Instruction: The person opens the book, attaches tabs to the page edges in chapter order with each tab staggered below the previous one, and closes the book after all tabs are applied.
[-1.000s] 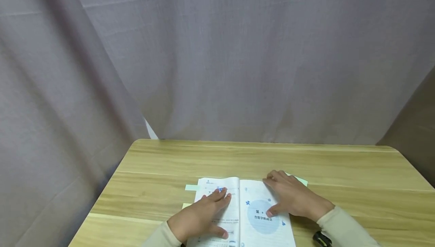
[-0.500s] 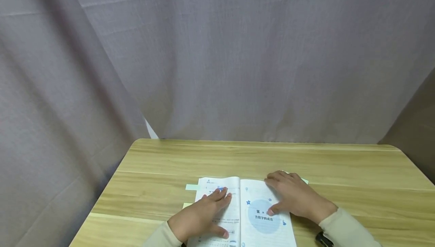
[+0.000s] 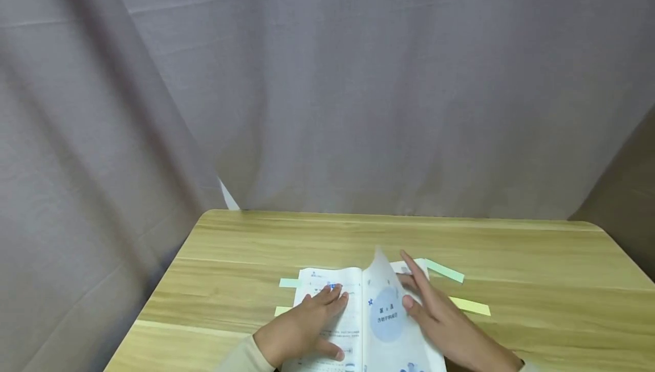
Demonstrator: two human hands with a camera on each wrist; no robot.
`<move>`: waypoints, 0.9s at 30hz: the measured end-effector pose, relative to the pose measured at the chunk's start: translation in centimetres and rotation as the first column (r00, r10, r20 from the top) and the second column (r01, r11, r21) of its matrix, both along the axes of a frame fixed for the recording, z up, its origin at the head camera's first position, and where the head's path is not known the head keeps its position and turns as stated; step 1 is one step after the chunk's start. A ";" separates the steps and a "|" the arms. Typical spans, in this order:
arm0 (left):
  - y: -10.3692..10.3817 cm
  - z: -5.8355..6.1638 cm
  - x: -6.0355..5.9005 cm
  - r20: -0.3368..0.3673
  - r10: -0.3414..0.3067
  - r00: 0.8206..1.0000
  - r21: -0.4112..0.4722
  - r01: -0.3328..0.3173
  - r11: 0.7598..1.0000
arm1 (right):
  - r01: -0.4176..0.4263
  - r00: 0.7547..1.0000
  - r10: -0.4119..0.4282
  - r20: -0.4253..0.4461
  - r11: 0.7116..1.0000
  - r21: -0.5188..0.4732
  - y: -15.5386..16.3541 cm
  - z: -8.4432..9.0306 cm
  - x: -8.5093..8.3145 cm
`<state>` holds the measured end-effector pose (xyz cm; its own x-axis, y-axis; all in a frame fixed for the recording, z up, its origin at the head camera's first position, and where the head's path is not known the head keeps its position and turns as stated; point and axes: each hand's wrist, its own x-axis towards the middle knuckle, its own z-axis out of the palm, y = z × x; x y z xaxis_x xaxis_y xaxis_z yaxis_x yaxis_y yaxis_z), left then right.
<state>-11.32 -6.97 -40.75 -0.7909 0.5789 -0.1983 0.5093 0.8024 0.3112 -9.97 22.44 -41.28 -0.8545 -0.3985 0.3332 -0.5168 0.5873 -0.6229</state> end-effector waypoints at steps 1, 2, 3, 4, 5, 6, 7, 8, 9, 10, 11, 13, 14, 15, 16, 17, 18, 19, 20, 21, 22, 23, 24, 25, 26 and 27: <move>-0.1 0.0 0.0 0.000 0.005 1.000 0.001 -0.005 1.000 | -0.023 0.996 0.028 -0.083 0.998 0.061 -0.4 -0.1 0.4; -0.1 0.0 -0.1 0.002 0.011 1.000 0.003 -0.011 1.000 | -0.028 0.982 0.054 -0.182 0.989 0.146 -0.8 -0.2 0.7; -0.2 0.0 -0.2 0.007 0.018 1.000 0.007 -0.018 1.000 | -0.006 0.953 0.079 -0.292 0.970 0.241 -1.1 -0.4 0.9; -0.3 -0.1 -0.2 0.012 0.025 1.000 0.010 -0.025 1.000 | 0.042 0.916 0.095 -0.390 0.944 0.328 -1.3 -0.5 1.0; -0.3 -0.1 -0.3 0.020 0.032 0.999 0.015 -0.032 0.999 | 0.071 0.870 0.136 -0.474 0.917 0.393 -1.5 -0.8 1.1; -0.4 -0.2 -0.3 0.024 0.037 0.999 0.017 -0.037 0.999 | 0.098 0.824 0.181 -0.537 0.888 0.450 -1.6 -1.3 1.1; -0.5 -0.3 -0.2 0.022 0.038 0.999 0.019 -0.038 0.999 | 0.116 0.785 0.228 -0.577 0.860 0.497 -1.8 -1.8 1.3; -0.5 -0.4 -0.2 0.023 0.036 0.999 0.021 -0.037 0.999 | 0.102 0.773 0.273 -0.573 0.837 0.537 -1.9 -2.3 1.5; -0.6 -0.4 -0.1 0.027 0.034 0.999 0.033 -0.034 0.999 | 0.092 0.762 0.312 -0.567 0.815 0.573 -1.9 -3.0 1.8; -0.8 -0.5 -0.1 0.027 0.020 0.999 0.070 -0.022 0.997 | 0.082 0.764 0.338 -0.550 0.795 0.602 -2.1 -3.7 2.2; -1.1 -0.5 -0.2 0.048 0.000 0.999 0.142 -0.007 0.990 | 0.065 0.772 0.358 -0.525 0.777 0.626 -2.3 -4.4 2.5; -1.8 -0.6 -0.6 0.119 -0.060 0.991 0.309 0.020 0.951 | 0.003 0.841 0.345 -0.417 0.767 0.642 -2.9 -5.4 3.3; -2.3 -0.5 -0.8 0.177 -0.096 0.979 0.399 0.017 0.917 | -0.026 0.877 0.320 -0.358 0.775 0.631 -3.2 -5.7 3.6; -2.9 -0.5 -1.1 0.236 -0.130 0.963 0.483 0.000 0.876 | -0.039 0.899 0.297 -0.323 0.788 0.615 -3.5 -6.1 3.9; -3.5 -0.5 -1.4 0.296 -0.164 0.941 0.554 -0.029 0.832 | -0.055 0.924 0.266 -0.274 0.803 0.594 -3.8 -6.2 4.1; -4.0 -0.5 -1.7 0.371 -0.183 0.910 0.601 -0.085 0.795 | -0.066 0.942 0.240 -0.234 0.817 0.573 -4.1 -6.2 4.3; -4.6 -0.4 -1.8 0.428 -0.181 0.886 0.618 -0.141 0.773 | -0.072 0.952 0.222 -0.210 0.830 0.553 -4.3 -6.3 4.4; -5.1 -0.4 -1.9 0.470 -0.163 0.868 0.626 -0.197 0.755 | -0.074 0.955 0.217 -0.204 0.837 0.543 -4.4 -6.3 4.5; -5.5 -0.4 -2.0 0.511 -0.149 0.846 0.633 -0.253 0.732 | -0.080 0.957 0.214 -0.195 0.841 0.535 -4.5 -6.3 4.5; -5.9 -0.5 -2.0 0.536 -0.134 0.834 0.638 -0.296 0.711 | -0.092 0.960 0.215 -0.180 0.847 0.524 -4.6 -6.4 4.6; -6.3 -0.5 -2.0 0.555 -0.124 0.823 0.643 -0.330 0.691 | -0.100 0.961 0.218 -0.172 0.850 0.516 -4.7 -6.4 4.6; -6.5 -0.6 -2.0 0.565 -0.113 0.817 0.649 -0.355 0.673 | -0.109 0.961 0.221 -0.166 0.854 0.508 -4.7 -6.4 4.7; -6.7 -0.7 -1.9 0.566 -0.098 0.819 0.651 -0.371 0.662 | -0.118 0.961 0.225 -0.159 0.858 0.500 -4.7 -6.4 4.7; -6.7 -0.7 -1.9 0.546 -0.072 0.835 0.653 -0.370 0.661 | -0.120 0.961 0.227 -0.160 0.860 0.495 -4.8 -6.4 4.7; -6.7 -0.7 -1.9 0.534 -0.056 0.844 0.653 -0.370 0.661 | -0.127 0.961 0.228 -0.154 0.863 0.488 -4.8 -6.4 4.6; -6.5 -0.7 -1.9 0.512 -0.028 0.858 0.648 -0.365 0.669 | -0.134 0.963 0.229 -0.146 0.867 0.480 -4.8 -6.5 4.6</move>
<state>-13.22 -13.52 -41.47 -0.8187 0.5564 -0.1419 0.0320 0.2910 0.9562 -5.39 17.65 -47.75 -0.6906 -0.6886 0.2213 -0.7229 0.6666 -0.1817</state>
